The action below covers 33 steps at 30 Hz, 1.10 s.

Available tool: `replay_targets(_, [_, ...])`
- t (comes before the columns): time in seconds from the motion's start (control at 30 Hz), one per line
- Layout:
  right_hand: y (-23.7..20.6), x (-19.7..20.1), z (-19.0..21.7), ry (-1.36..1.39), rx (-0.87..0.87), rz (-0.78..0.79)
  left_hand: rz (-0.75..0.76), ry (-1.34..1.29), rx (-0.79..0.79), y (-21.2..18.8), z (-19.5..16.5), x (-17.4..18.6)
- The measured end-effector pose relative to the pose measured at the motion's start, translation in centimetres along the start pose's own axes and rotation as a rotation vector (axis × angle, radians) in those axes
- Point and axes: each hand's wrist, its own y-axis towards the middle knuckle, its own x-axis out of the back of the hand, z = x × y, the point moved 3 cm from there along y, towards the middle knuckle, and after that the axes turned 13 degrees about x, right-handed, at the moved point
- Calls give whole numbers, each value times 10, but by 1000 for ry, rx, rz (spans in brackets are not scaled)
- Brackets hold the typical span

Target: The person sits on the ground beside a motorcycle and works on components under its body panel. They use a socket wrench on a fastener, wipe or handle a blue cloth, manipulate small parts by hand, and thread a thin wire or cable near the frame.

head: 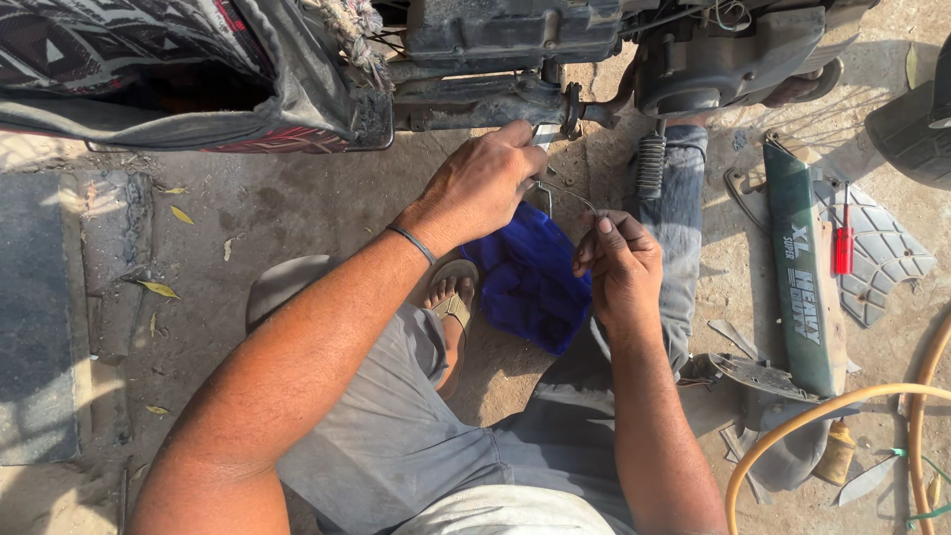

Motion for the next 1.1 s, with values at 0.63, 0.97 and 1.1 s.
replay_targets(0.63, [22,25,7,189,-11,69,270,-202,-8,9,8,-7])
replay_targets(0.97, [29,20,-8,-5,-54,44,323,-131,71,10,5,-29])
replay_targets(1.1, [34,9,-9,-7,-67,71,246,-254,18,13,-8,-31])
